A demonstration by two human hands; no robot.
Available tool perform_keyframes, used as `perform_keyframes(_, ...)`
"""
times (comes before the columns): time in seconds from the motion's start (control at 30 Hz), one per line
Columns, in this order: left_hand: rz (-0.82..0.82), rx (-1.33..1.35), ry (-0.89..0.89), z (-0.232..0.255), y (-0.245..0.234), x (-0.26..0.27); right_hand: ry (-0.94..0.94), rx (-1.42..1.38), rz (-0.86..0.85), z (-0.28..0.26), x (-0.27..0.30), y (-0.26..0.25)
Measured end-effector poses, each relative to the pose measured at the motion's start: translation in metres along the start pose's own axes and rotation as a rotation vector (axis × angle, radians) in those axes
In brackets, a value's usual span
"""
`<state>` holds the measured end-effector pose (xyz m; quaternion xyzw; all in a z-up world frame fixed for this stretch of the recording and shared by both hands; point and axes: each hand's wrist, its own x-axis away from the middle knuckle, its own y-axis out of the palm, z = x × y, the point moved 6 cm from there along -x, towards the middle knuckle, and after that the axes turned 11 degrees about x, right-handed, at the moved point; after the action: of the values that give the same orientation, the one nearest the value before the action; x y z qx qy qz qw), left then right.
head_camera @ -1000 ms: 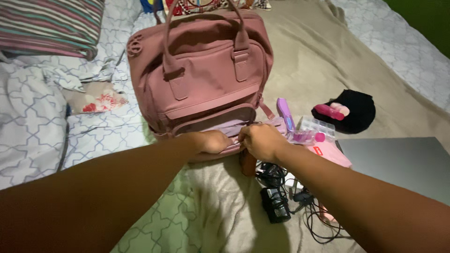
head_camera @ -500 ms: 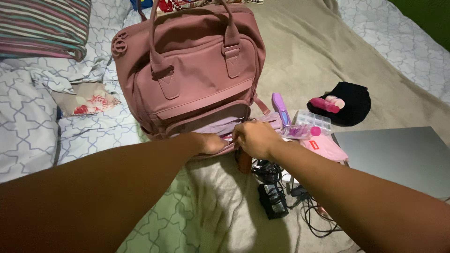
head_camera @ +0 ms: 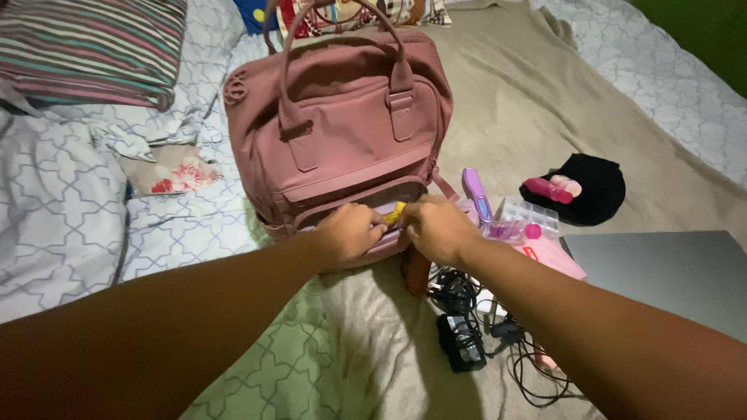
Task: The person kneels on a bed and packs a pink backpack. They open the zippers, place a cable, a laptop, pouches, a hairbrush and small personal items into the compartments, then zip the pockets closed and lift the packed backpack.
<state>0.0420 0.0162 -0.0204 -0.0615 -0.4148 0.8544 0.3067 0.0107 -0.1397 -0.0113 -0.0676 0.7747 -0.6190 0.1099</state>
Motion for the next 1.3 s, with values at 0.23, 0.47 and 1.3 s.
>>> perform_keyframes(0.23,0.182,0.001,0.203,0.038,-0.044,0.028,0.142,-0.141,0.156,0.010,0.001,-0.024)
perform_keyframes(0.47,0.313,0.020,0.219,0.066,-0.070,0.036,0.462,-0.627,0.100,0.032,0.002,-0.030)
perform_keyframes(1.3,0.248,-0.096,0.734,0.178,-0.009,0.031,0.881,-1.449,0.048,0.135,0.062,-0.038)
